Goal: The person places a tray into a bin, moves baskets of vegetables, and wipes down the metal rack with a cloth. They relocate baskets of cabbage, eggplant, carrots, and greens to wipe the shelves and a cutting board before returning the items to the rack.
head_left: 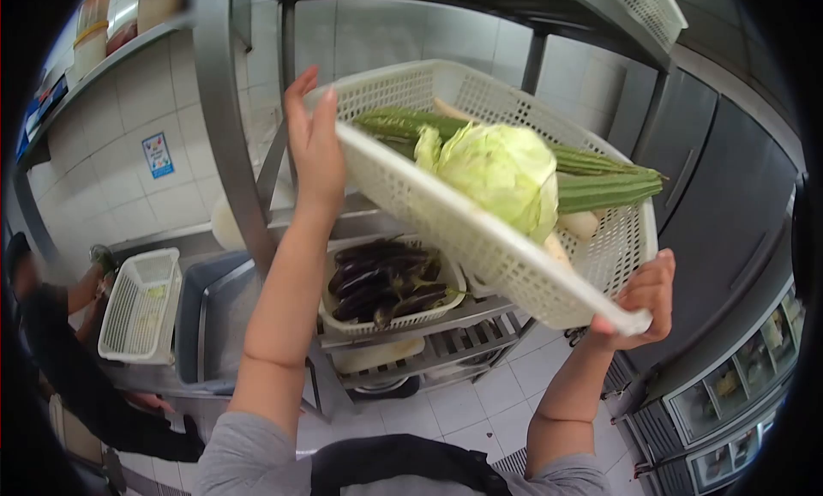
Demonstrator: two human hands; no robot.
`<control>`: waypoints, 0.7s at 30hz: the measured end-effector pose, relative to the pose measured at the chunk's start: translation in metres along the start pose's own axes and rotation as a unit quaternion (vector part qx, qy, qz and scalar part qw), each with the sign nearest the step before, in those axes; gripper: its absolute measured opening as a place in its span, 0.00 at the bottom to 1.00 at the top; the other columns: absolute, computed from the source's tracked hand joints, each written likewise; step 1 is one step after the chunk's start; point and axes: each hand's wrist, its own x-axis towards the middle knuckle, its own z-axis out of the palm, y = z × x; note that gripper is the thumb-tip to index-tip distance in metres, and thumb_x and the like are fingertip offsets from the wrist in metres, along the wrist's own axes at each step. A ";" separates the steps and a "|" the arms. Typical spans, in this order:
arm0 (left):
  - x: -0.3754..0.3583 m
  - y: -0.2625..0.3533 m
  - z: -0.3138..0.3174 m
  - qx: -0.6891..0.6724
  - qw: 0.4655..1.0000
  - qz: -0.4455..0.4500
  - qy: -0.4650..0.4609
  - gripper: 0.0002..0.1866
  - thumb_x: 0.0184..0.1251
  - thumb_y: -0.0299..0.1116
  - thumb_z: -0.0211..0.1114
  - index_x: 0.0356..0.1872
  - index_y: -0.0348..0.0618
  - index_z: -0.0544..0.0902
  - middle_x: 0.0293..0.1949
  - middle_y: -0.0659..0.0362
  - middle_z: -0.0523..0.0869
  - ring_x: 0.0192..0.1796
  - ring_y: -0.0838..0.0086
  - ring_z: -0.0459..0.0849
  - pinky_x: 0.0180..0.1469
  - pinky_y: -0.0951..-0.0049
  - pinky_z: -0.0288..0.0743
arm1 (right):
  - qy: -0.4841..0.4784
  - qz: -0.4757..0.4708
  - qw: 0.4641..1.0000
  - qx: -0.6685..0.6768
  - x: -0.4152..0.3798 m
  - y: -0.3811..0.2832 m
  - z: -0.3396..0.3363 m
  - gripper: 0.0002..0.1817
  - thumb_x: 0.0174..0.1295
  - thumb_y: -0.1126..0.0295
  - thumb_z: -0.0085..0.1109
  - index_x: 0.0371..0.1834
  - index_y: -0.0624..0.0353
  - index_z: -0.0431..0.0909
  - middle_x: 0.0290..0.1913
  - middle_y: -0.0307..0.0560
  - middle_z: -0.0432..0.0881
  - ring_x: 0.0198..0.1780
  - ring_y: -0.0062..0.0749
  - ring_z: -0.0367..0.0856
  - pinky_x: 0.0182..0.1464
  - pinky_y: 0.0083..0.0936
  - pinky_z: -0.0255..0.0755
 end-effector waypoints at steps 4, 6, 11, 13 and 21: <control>-0.001 0.019 -0.027 0.011 0.999 0.041 0.024 0.25 0.80 0.46 0.44 0.68 0.39 0.65 0.65 0.46 0.71 0.71 0.61 0.65 0.72 0.62 0.55 | -0.011 0.022 1.000 -0.017 0.014 -0.011 0.022 0.36 0.34 0.43 0.82 0.16 0.54 0.62 0.18 0.34 0.60 0.26 0.27 0.57 0.34 0.28 0.50; -0.015 0.044 -0.042 0.001 0.992 0.114 0.051 0.26 0.80 0.47 0.43 0.68 0.38 0.65 0.64 0.44 0.72 0.71 0.58 0.65 0.73 0.59 0.55 | -0.008 0.038 0.999 -0.014 0.017 -0.018 0.038 0.35 0.33 0.44 0.83 0.17 0.54 0.63 0.18 0.35 0.60 0.26 0.28 0.57 0.34 0.28 0.50; -0.081 0.062 -0.091 -0.022 0.935 0.338 0.107 0.28 0.76 0.52 0.46 0.62 0.36 0.65 0.57 0.38 0.75 0.58 0.49 0.80 0.59 0.53 0.80 | -0.052 -0.038 0.990 -0.122 0.020 -0.031 0.091 0.27 0.34 0.63 0.86 0.16 0.56 0.69 0.17 0.34 0.61 0.25 0.28 0.57 0.31 0.26 0.51; -0.098 0.055 -0.122 0.018 0.931 0.357 0.079 0.28 0.76 0.51 0.47 0.60 0.35 0.66 0.54 0.38 0.76 0.55 0.50 0.82 0.55 0.55 0.82 | -0.055 -0.047 0.987 -0.146 0.024 -0.024 0.112 0.26 0.34 0.62 0.86 0.16 0.56 0.69 0.17 0.34 0.62 0.24 0.27 0.57 0.30 0.25 0.51; -0.177 0.022 -0.309 0.238 0.952 0.089 0.167 0.20 0.78 0.43 0.47 0.58 0.37 0.69 0.50 0.47 0.79 0.53 0.59 0.82 0.47 0.62 0.84 | -0.088 -0.035 0.972 -0.217 -0.005 0.100 0.150 0.23 0.40 0.55 0.85 0.15 0.59 0.80 0.14 0.38 0.75 0.16 0.21 0.66 0.21 0.21 0.59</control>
